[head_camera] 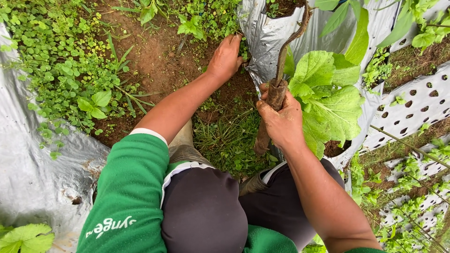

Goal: The person clears weeds from a garden bed by hand and using a small hand scythe, pulling up unwanted growth between rows of large leafy green plants.

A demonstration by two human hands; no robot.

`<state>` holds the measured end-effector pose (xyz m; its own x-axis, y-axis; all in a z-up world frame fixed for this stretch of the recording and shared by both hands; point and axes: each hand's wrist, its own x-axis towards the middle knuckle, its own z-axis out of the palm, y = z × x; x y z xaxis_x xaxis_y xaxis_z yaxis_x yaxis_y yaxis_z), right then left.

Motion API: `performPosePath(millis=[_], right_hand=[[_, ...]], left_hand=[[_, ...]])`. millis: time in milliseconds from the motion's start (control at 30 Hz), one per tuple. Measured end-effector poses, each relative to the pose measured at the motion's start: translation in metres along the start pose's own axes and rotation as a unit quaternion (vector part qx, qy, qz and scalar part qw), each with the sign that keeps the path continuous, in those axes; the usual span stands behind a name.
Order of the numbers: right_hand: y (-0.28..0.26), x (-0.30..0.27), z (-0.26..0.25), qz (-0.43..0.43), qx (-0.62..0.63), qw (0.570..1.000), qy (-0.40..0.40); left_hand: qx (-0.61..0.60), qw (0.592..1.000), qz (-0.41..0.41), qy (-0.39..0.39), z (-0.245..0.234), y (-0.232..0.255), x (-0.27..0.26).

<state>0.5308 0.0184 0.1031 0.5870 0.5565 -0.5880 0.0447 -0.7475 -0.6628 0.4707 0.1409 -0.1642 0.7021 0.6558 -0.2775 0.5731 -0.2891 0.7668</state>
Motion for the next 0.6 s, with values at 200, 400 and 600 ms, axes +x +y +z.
performPosePath(millis=[200, 400, 600], right_hand=[[-0.005, 0.000, 0.005, 0.001, -0.023, 1.000, -0.003], [-0.009, 0.002, 0.010, 0.017, 0.001, 1.000, 0.001], [0.004, 0.005, 0.006, 0.016, 0.041, 0.999, 0.000]], left_hand=[[0.029, 0.998, 0.042, 0.024, 0.012, -0.020, 0.010], [-0.003, 0.998, 0.056, -0.004, -0.029, -0.028, -0.004], [0.042, 0.998, 0.036, -0.005, -0.096, -0.037, -0.059]])
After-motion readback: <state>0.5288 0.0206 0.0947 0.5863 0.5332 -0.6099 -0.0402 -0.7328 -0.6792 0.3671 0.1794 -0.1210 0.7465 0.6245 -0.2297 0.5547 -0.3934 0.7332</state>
